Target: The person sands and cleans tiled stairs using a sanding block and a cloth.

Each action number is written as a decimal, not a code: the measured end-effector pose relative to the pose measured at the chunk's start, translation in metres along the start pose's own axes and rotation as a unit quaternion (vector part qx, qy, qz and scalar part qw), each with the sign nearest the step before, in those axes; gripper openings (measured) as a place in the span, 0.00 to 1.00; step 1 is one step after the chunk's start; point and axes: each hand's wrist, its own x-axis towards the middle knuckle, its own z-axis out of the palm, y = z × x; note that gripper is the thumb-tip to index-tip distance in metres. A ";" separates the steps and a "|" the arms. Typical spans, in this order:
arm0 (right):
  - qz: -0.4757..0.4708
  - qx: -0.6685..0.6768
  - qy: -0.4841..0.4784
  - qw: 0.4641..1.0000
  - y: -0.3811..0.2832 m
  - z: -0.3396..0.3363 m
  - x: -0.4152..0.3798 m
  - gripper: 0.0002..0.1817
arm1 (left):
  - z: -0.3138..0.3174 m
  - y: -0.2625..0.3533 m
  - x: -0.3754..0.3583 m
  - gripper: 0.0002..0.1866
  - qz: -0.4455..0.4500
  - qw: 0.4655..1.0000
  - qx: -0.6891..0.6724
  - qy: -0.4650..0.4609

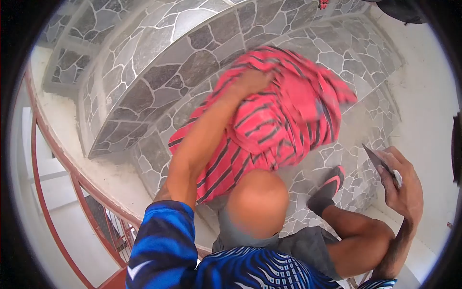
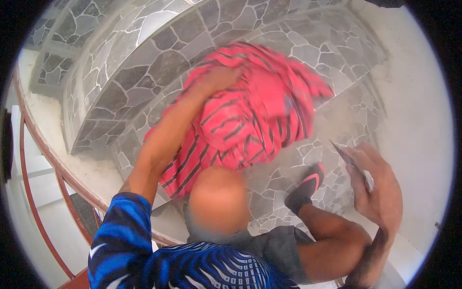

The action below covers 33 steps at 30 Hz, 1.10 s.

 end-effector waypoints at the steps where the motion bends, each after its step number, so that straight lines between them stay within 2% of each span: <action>1: -0.008 -0.010 0.014 1.000 0.002 0.002 -0.003 0.20 | 0.004 -0.009 -0.006 0.31 0.014 0.996 -0.028 0.082; 2: -0.012 -0.016 0.024 1.000 0.005 0.003 -0.006 0.20 | 0.005 -0.014 -0.019 0.31 0.026 0.985 -0.055 0.162; 4: -0.022 -0.025 0.041 0.999 0.012 0.003 -0.013 0.20 | 0.015 -0.027 -0.063 0.31 -0.087 0.977 -0.108 0.162; 5: -0.016 -0.021 0.042 0.999 0.016 0.002 -0.015 0.20 | 0.016 -0.028 -0.091 0.31 -0.203 0.967 -0.132 0.085; 6: -0.005 -0.018 0.044 0.999 0.021 0.001 -0.021 0.21 | 0.017 -0.022 -0.136 0.32 -0.233 0.959 -0.144 0.073; 7: 0.005 -0.013 0.046 0.999 0.027 0.000 -0.026 0.21 | 0.032 -0.019 -0.183 0.30 -0.272 0.936 -0.122 0.185; 8: 0.038 -0.008 0.029 0.999 0.035 -0.003 -0.031 0.20 | 0.016 -0.010 -0.225 0.27 -0.324 0.945 -0.002 0.050; 9: 0.069 0.001 0.009 0.998 0.044 -0.007 -0.036 0.20 | 0.037 -0.026 -0.278 0.25 -0.282 0.942 0.135 0.125; 11: 0.087 -0.007 0.014 0.996 0.053 -0.010 -0.045 0.20 | 0.049 -0.039 -0.327 0.27 -0.422 0.864 0.122 0.246; 14: 0.070 -0.036 0.056 0.995 0.058 -0.016 -0.057 0.20 | 0.062 -0.048 -0.315 0.28 -0.475 0.800 0.319 0.181; 16: 0.083 -0.023 0.056 0.995 0.050 -0.021 -0.059 0.20 | 0.071 -0.045 -0.268 0.29 -0.339 0.864 0.302 0.217; 18: 0.102 0.006 0.023 0.995 0.040 -0.026 -0.056 0.19 | 0.036 0.013 -0.174 0.30 -0.250 0.932 0.173 0.196; 19: 0.109 0.020 0.006 0.994 0.038 -0.028 -0.056 0.19 | 0.030 0.036 -0.124 0.31 -0.265 0.935 0.203 0.123; 20: 0.095 0.010 0.019 0.995 0.038 -0.026 -0.056 0.19 | 0.043 0.029 -0.074 0.32 -0.173 0.940 0.269 0.119; 21: 0.080 -0.003 0.034 0.996 0.037 -0.023 -0.057 0.19 | 0.011 0.060 -0.019 0.32 -0.193 0.965 0.085 0.158; 22: 0.066 -0.016 0.048 0.997 0.035 -0.022 -0.058 0.19 | -0.007 0.068 0.029 0.30 -0.203 0.978 0.012 0.041; 24: 0.075 -0.011 0.043 0.996 0.024 -0.025 -0.049 0.20 | 0.032 0.057 0.098 0.35 -0.087 0.974 0.007 0.210; 25: 0.078 -0.008 0.040 0.996 0.019 -0.025 -0.044 0.21 | 0.032 0.060 0.121 0.36 -0.059 0.978 -0.006 0.199; 28: -0.004 -0.001 0.096 0.995 0.016 -0.017 -0.039 0.22 | 0.023 0.077 0.124 0.38 -0.002 0.992 -0.041 0.121; 29: 0.007 -0.006 0.066 0.998 0.012 -0.019 -0.035 0.22 | 0.020 0.077 0.114 0.39 0.009 0.995 -0.051 0.089; 32: 0.017 0.001 -0.001 1.000 0.002 -0.023 -0.018 0.22 | 0.044 0.072 0.042 0.39 0.058 0.972 -0.149 0.174; 33: 0.011 0.016 -0.008 1.000 0.002 -0.021 -0.015 0.21 | 0.053 0.064 0.013 0.38 0.012 0.967 -0.195 0.165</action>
